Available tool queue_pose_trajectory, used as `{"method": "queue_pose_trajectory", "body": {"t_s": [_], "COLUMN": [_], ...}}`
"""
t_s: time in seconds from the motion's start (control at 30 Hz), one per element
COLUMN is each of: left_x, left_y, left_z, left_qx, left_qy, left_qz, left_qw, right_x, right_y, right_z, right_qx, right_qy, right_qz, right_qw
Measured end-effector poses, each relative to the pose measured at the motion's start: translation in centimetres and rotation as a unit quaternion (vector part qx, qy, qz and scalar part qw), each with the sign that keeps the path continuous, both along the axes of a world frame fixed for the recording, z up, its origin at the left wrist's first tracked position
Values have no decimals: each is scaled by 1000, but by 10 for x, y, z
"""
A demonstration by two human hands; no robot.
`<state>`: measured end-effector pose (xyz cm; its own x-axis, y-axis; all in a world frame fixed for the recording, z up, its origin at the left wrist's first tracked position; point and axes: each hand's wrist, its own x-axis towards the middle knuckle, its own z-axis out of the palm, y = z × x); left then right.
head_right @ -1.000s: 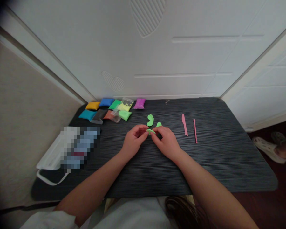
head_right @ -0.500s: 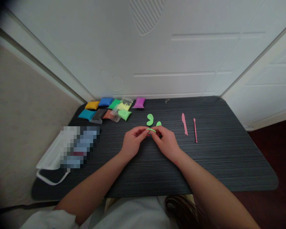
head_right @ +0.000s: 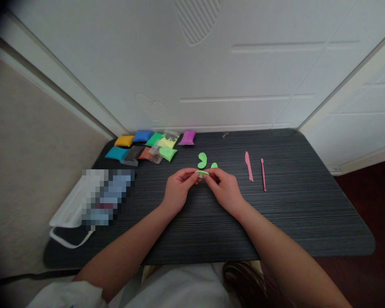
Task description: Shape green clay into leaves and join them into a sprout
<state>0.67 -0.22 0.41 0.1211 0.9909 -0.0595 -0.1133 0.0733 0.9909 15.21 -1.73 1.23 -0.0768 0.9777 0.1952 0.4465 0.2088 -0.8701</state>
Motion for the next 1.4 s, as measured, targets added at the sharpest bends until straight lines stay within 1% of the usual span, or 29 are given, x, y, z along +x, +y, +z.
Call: {"method": "queue_pose_trajectory", "body": {"t_s": [0.23, 0.3, 0.4, 0.5, 0.7, 0.83, 1.0, 1.2, 1.4], "left_x": [-1, -2, -5, -6, -5, -4, -3, -4, -4], "left_y": [1, 2, 4, 5, 5, 4, 4, 6, 6], "left_z": [-1, 0, 2, 4, 2, 0, 0, 1, -2], "left_qx": [-10, -13, -9, 4, -1, 0, -24, -34, -49], "left_qy": [-29, -36, -13, 17, 27, 1, -47, -16, -37], "left_qz": [-12, -9, 1, -6, -26, -33, -48, -70, -66], "left_qw": [999, 999, 1000, 1000, 999, 999, 997, 997, 996], "right_x": [0, 0, 2, 2, 0, 0, 0, -1, -2], "right_y": [2, 4, 7, 7, 5, 6, 6, 6, 5], "right_z": [-5, -8, -9, -7, -3, -4, -7, -7, -10], "right_qx": [-24, -51, -104, -132, -128, -132, -137, -133, -114], "right_qy": [30, 80, 178, 227, 229, 236, 268, 261, 247], "right_qz": [-17, -14, 10, 29, 29, 32, 31, 42, 49], "right_qw": [999, 995, 978, 964, 964, 962, 953, 955, 961]}}
